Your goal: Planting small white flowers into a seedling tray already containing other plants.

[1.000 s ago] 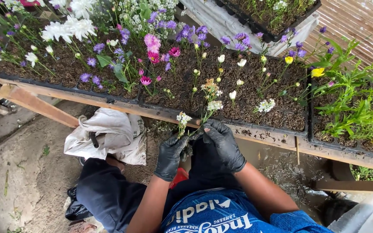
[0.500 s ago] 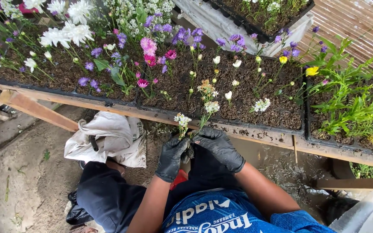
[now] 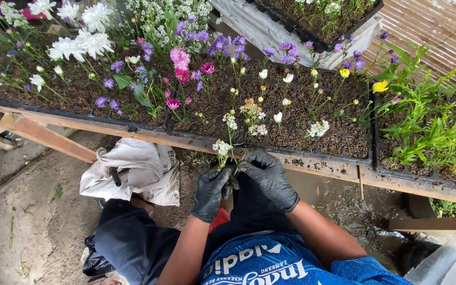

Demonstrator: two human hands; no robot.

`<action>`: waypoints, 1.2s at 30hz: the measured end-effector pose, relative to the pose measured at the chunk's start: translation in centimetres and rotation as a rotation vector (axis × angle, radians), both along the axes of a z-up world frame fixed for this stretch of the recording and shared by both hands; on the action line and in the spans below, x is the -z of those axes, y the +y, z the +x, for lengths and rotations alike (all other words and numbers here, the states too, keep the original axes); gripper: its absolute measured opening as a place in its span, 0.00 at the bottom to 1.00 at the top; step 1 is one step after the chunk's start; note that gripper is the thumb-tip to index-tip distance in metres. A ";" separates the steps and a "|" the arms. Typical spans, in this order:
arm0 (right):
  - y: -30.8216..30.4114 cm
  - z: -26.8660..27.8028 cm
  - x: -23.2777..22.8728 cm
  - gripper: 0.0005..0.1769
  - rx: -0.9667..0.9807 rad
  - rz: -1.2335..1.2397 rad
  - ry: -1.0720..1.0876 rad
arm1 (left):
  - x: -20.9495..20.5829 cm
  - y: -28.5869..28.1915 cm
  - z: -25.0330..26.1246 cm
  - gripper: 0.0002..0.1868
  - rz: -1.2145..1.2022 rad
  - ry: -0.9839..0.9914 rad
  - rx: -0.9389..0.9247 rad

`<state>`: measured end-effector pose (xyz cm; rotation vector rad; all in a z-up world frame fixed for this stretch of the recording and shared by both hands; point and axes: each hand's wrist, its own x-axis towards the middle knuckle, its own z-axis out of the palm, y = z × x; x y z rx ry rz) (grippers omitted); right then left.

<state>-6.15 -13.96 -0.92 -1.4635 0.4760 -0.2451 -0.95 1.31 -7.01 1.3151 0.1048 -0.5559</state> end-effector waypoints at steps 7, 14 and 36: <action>-0.4 -0.8 -2.8 0.06 0.111 -0.204 -0.105 | 3.7 0.4 1.8 0.15 -0.109 0.101 -0.302; 0.0 -1.3 -1.2 0.05 0.089 -0.306 -0.083 | 5.0 0.9 2.2 0.16 -0.093 0.068 -0.334; 3.9 -1.8 -0.8 0.15 -0.359 -0.316 0.594 | 9.8 15.8 5.0 0.08 -0.021 0.176 -0.658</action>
